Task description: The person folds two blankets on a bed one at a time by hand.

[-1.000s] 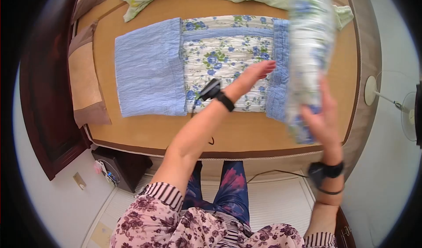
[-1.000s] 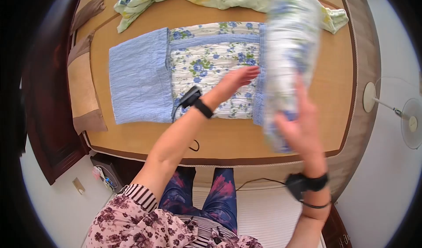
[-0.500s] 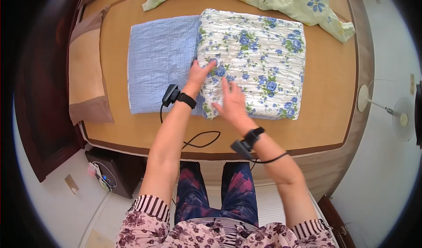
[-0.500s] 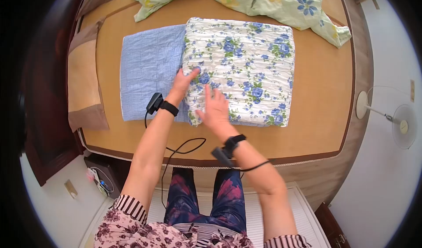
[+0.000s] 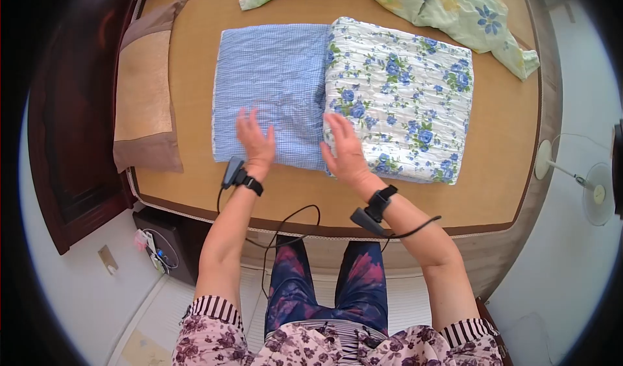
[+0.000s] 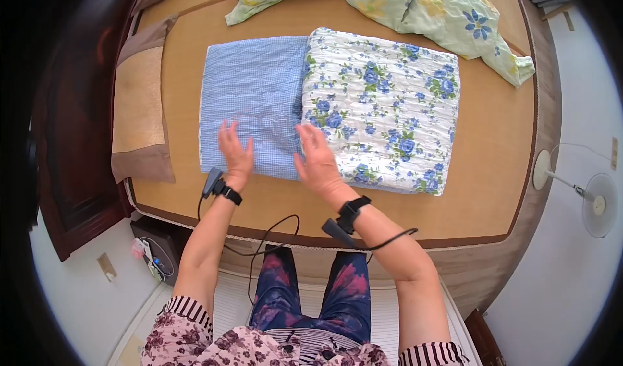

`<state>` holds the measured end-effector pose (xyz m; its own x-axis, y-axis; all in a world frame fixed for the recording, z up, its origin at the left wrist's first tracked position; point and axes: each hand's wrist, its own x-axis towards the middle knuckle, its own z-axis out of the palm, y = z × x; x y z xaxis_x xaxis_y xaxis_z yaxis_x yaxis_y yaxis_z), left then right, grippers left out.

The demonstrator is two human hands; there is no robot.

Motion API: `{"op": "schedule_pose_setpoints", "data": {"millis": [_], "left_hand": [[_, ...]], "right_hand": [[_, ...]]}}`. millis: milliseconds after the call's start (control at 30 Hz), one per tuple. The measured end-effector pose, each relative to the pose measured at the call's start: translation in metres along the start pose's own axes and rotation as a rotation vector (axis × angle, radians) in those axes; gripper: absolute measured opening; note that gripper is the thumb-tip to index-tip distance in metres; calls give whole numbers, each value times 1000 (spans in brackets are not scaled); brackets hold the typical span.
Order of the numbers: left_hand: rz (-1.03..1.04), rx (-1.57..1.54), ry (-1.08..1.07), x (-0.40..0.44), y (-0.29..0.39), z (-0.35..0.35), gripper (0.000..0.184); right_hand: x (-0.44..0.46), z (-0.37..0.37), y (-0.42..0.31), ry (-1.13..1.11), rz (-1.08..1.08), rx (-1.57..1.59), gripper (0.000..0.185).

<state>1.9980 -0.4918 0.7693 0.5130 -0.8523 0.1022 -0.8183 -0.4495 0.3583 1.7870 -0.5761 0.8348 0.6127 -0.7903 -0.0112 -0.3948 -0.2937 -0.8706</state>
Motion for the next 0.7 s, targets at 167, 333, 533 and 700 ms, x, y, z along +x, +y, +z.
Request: {"op": "schedule_pose_setpoints", "data": {"millis": [167,333,533,700], "left_hand": [[-163,174,-121,-8,-67,-22,75],[-419,128,-97,8,-99,-10,58],[-313,-120,6,29,-134,-16,16],[-294,-197,-28,27,-177,-25,16]], "right_hand": [[11,74,9,43,308,-254,64],[33,107,18,73,404,-458,72],[56,132,25,141,427,-517,73],[70,170,19,13,260,-472,74]]}}
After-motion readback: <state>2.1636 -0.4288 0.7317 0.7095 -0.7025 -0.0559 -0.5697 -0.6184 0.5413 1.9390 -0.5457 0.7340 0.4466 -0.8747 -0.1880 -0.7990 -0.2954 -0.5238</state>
